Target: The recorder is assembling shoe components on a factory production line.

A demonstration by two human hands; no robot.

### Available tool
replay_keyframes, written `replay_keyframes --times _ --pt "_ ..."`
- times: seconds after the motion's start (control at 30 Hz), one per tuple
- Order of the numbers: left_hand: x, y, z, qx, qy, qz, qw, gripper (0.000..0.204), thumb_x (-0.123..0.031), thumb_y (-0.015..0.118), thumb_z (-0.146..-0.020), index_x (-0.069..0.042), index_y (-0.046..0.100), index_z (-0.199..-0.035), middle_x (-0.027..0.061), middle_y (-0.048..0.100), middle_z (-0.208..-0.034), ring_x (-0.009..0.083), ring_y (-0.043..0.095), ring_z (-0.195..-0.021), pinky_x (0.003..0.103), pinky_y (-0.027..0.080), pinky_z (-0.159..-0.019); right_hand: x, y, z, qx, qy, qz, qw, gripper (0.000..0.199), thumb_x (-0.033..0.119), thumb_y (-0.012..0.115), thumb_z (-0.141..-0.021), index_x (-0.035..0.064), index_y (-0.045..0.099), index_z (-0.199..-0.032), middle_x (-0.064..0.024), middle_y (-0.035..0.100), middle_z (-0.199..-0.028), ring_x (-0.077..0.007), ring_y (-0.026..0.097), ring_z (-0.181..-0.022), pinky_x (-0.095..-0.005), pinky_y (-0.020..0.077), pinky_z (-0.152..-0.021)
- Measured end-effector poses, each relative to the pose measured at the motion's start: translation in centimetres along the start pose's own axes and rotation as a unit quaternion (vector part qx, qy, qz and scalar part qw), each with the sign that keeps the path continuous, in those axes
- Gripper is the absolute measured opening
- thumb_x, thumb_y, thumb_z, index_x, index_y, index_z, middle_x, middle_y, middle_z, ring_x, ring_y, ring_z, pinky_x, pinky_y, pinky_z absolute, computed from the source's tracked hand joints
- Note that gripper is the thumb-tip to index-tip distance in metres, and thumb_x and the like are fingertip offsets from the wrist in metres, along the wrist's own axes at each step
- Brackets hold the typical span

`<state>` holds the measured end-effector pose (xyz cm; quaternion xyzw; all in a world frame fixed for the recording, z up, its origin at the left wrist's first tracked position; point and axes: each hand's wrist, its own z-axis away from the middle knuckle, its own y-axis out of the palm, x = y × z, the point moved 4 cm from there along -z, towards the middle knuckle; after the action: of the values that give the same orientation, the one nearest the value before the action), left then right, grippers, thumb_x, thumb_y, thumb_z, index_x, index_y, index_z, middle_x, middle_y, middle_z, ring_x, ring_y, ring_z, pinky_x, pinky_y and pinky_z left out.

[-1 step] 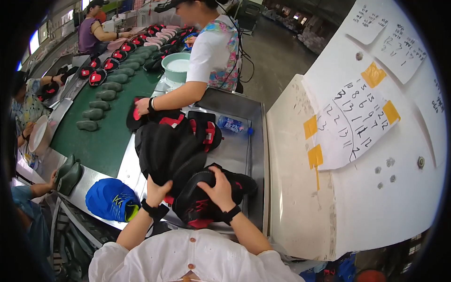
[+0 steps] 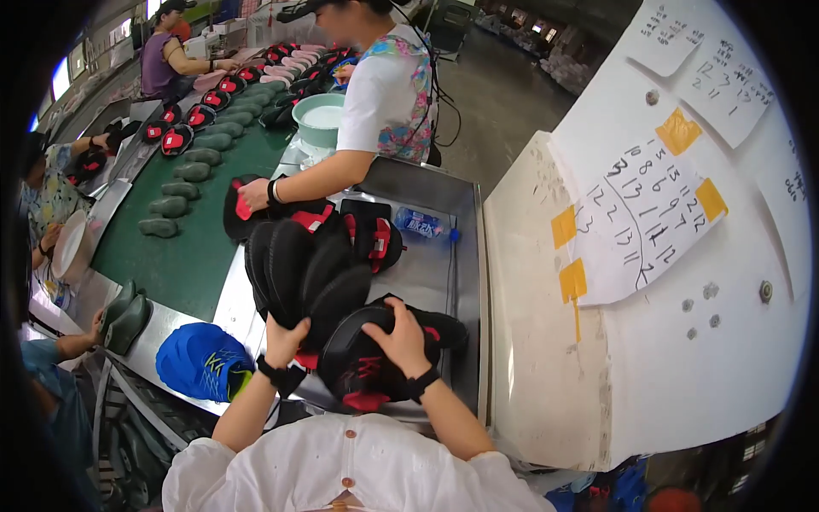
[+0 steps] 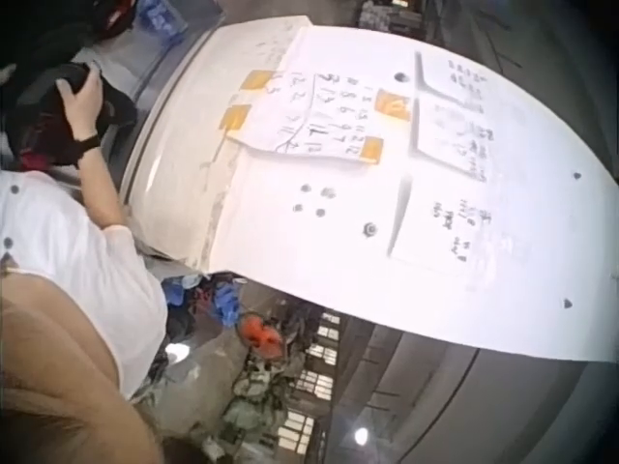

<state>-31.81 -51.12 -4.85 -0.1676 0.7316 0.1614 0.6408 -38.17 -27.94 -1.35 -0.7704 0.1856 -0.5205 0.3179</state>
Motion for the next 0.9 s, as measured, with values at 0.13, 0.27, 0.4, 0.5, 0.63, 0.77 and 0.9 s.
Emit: replay_keyframes --times 0.13,0.27,0.4,0.5,0.63,0.77,0.9 --pt "8.9 -1.6 -3.0 0.058 -0.168 0.055 0.983 0.046 -0.006 0.07 -0.069 0.004 0.051 -0.109 0.0108 0.063 -0.094 0.0188 0.06 -0.082 0.028 0.047 -0.076 -3.1 0.5 0.1 0.071 -0.037 0.124 0.989 0.054 0.031 0.073 -0.065 0.0043 0.053 -0.108 -0.0128 0.055 -0.101 -0.0325 0.049 -0.099 -0.0378 0.0412 -0.085" --pt "7.9 -1.0 -3.5 0.096 -0.097 -0.015 0.991 0.037 -0.006 0.071 -0.07 0.0 0.056 -0.104 0.0072 0.063 -0.088 0.0173 0.06 -0.078 0.026 0.048 -0.067 -3.5 0.4 0.4 0.119 -0.023 0.109 0.987 0.055 0.025 0.075 -0.06 0.0052 0.054 -0.107 -0.0118 0.052 -0.098 -0.0316 0.047 -0.098 -0.0372 0.0398 -0.086" --pt "7.3 -2.0 -4.9 0.023 -0.184 0.13 0.974 0.044 -0.018 0.062 -0.082 -0.006 0.044 -0.12 0.0098 0.055 -0.109 0.0243 0.057 -0.093 0.037 0.053 -0.067 -2.0 -0.6 0.6 0.25 -0.011 -0.045 0.967 0.056 0.011 0.075 -0.056 0.0049 0.051 -0.106 -0.0122 0.053 -0.101 -0.029 0.049 -0.099 -0.0349 0.0397 -0.087" --pt "7.9 -4.2 -6.4 -0.002 -0.191 0.183 0.964 0.041 -0.023 0.054 -0.088 -0.007 0.041 -0.124 0.0096 0.051 -0.118 0.0245 0.053 -0.101 0.042 0.054 -0.071 1.2 -1.2 1.4 0.314 -0.023 -0.134 0.94 0.051 0.001 0.071 -0.057 0.005 0.05 -0.103 -0.0105 0.054 -0.097 -0.0275 0.053 -0.094 -0.0326 0.0417 -0.084" --pt "8.5 -4.4 -6.2 0.044 -0.226 0.136 0.964 0.043 -0.017 0.056 -0.087 -0.004 0.039 -0.124 0.0129 0.05 -0.118 0.0267 0.055 -0.099 0.042 0.054 -0.071 2.6 -0.8 2.0 0.346 -0.072 -0.128 0.927 0.047 0.0 0.069 -0.057 0.0028 0.052 -0.101 -0.0092 0.055 -0.097 -0.0232 0.054 -0.091 -0.0294 0.0416 -0.083" --pt "8.3 -3.3 -5.9 0.085 -0.195 0.117 0.97 0.045 -0.014 0.058 -0.086 -0.003 0.039 -0.125 0.0114 0.052 -0.117 0.0256 0.054 -0.101 0.041 0.054 -0.072 6.2 -1.3 0.9 0.381 -0.113 -0.211 0.893 0.042 0.0 0.067 -0.057 0.0033 0.054 -0.097 -0.0082 0.056 -0.095 -0.0225 0.054 -0.092 -0.0296 0.0412 -0.083" --pt "8.7 -2.8 -5.8 0.213 -0.242 0.037 0.946 0.049 -0.012 0.059 -0.084 -0.003 0.036 -0.126 0.0112 0.051 -0.117 0.0258 0.055 -0.1 0.04 0.055 -0.069 3.0 0.9 -2.9 0.131 -0.054 -0.095 0.985 0.047 0.008 0.068 -0.062 0.0062 0.049 -0.105 -0.0136 0.058 -0.099 -0.0307 0.057 -0.091 -0.0373 0.0442 -0.079"
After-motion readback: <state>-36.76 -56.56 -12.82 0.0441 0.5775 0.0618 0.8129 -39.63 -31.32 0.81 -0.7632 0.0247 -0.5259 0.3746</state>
